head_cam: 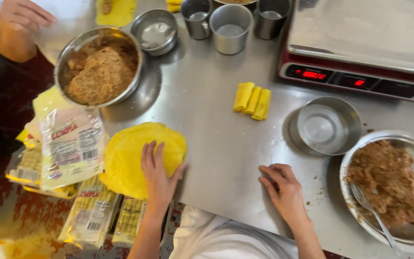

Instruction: Assembling food rolls by placing meat filling onto yellow wrappers and rolling them into cylinders on a production table.

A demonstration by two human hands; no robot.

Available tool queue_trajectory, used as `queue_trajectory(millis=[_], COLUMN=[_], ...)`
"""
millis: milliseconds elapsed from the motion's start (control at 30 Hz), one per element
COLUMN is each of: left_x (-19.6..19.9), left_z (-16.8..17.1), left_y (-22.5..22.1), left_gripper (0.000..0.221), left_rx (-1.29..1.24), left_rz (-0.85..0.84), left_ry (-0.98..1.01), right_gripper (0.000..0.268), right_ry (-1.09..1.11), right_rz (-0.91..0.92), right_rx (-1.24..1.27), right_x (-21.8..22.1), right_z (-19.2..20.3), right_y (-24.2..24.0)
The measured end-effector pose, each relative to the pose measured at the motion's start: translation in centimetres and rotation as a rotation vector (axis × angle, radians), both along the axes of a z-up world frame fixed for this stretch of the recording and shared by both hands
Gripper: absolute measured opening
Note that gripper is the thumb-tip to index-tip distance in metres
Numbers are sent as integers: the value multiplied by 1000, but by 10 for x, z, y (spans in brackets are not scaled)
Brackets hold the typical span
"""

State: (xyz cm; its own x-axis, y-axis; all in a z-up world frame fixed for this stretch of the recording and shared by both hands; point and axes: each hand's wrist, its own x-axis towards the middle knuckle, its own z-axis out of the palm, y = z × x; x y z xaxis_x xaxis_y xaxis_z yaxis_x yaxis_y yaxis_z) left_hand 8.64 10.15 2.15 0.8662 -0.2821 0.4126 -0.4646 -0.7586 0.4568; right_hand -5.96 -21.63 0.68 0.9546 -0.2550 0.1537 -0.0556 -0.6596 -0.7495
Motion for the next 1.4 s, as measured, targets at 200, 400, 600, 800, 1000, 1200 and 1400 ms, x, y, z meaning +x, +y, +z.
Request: queue_trajectory(millis=[200, 400, 600, 800, 1000, 1200, 1400], left_x=[-8, -9, -3, 0, 9, -1, -41], left_z=[-19, -14, -24, -11, 54, 63, 40], left_y=[37, 43, 39, 49, 61, 22, -37], left_gripper=[15, 43, 12, 8, 58, 22, 40], left_rx=[-342, -362, -337, -482, -1394, -1324, -1467], left_rz=[-18, -35, 43, 128, 666, 489, 107], left_ry=[-46, 105, -61, 15, 621, 845, 1008], right_gripper=[29, 32, 32, 35, 31, 38, 81], right_ry=[26, 25, 20, 46, 73, 176, 23], right_rz=[-35, -52, -40, -48, -53, -53, 103], right_rx=[-75, -115, -131, -111, -82, 90, 933], right_x=[0, -7, -6, -10, -6, 16, 24], right_z=[-2, -5, -5, 2, -1, 34, 65], right_y=[5, 7, 10, 12, 10, 29, 46])
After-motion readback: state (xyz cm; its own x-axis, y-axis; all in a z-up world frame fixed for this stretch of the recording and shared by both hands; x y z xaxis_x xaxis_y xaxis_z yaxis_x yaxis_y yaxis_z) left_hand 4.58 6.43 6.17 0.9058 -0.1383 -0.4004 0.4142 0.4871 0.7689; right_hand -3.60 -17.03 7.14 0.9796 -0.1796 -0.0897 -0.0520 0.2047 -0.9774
